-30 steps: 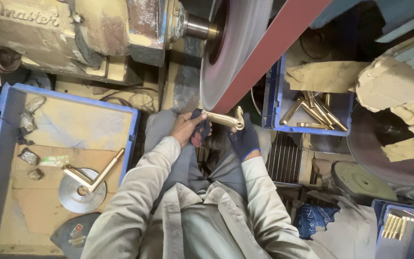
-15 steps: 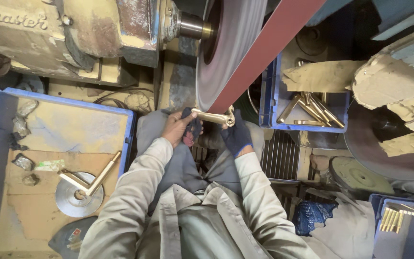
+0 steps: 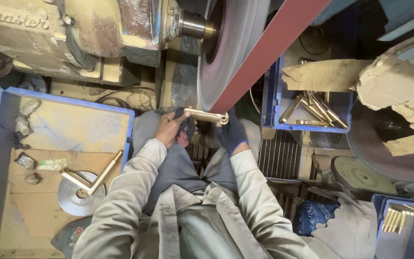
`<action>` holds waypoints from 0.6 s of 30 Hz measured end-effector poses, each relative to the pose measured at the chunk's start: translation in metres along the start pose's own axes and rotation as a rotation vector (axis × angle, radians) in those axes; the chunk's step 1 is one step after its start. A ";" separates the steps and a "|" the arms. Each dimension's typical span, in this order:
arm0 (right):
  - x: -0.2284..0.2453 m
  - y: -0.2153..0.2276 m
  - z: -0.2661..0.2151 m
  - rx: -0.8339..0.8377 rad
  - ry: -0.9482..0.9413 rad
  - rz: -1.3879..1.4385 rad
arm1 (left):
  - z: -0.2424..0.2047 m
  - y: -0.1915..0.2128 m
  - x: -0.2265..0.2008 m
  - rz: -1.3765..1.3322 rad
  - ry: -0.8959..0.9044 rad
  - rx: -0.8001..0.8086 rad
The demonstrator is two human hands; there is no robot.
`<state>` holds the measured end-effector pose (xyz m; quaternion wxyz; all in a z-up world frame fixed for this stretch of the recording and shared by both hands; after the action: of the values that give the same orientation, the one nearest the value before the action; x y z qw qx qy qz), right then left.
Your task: The person sits at a belt grinding machine and repeatedly presses L-shaped brass parts against the moving belt to smooth edges. They handle the parts one at a time, rotating them to grind different surfaces, then place them into a blue bin.
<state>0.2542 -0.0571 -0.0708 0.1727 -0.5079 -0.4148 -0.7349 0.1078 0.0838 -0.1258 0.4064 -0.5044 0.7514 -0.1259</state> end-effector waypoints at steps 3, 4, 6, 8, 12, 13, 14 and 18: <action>-0.059 -0.040 -0.014 -0.370 -0.724 1.431 | -0.003 0.006 0.001 -0.014 0.028 -0.043; -0.061 -0.041 -0.015 -0.379 -0.747 1.428 | -0.003 0.007 0.000 -0.014 0.026 -0.044; -0.064 -0.045 -0.019 -0.398 -0.795 1.422 | -0.005 0.010 0.000 -0.012 0.023 -0.047; -0.029 -0.006 0.001 -0.120 -0.217 0.350 | -0.006 0.011 -0.002 -0.008 0.002 -0.035; -0.019 -0.028 0.000 0.010 -0.183 0.489 | -0.006 0.016 -0.001 -0.042 0.011 -0.037; -0.017 -0.025 0.001 0.025 -0.143 0.279 | -0.007 0.017 -0.002 -0.036 0.003 -0.037; -0.015 -0.021 0.000 0.040 -0.104 0.069 | -0.007 0.018 -0.003 -0.031 -0.006 -0.037; -0.030 -0.044 -0.002 -0.013 -0.309 0.710 | -0.014 0.024 -0.005 -0.012 -0.012 -0.045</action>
<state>0.2361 -0.0374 -0.1170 0.3488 -0.7258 -0.2295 -0.5467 0.0829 0.0959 -0.1288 0.3988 -0.5185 0.7486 -0.1082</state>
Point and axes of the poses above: each hand's wrist, its own z-axis towards the middle knuckle, its own y-axis out of the back of the hand, x = y × z, the point moved 10 cm from there along z, towards the middle knuckle, and after that the axes turned 9 degrees about y, right-handed, at the moved point
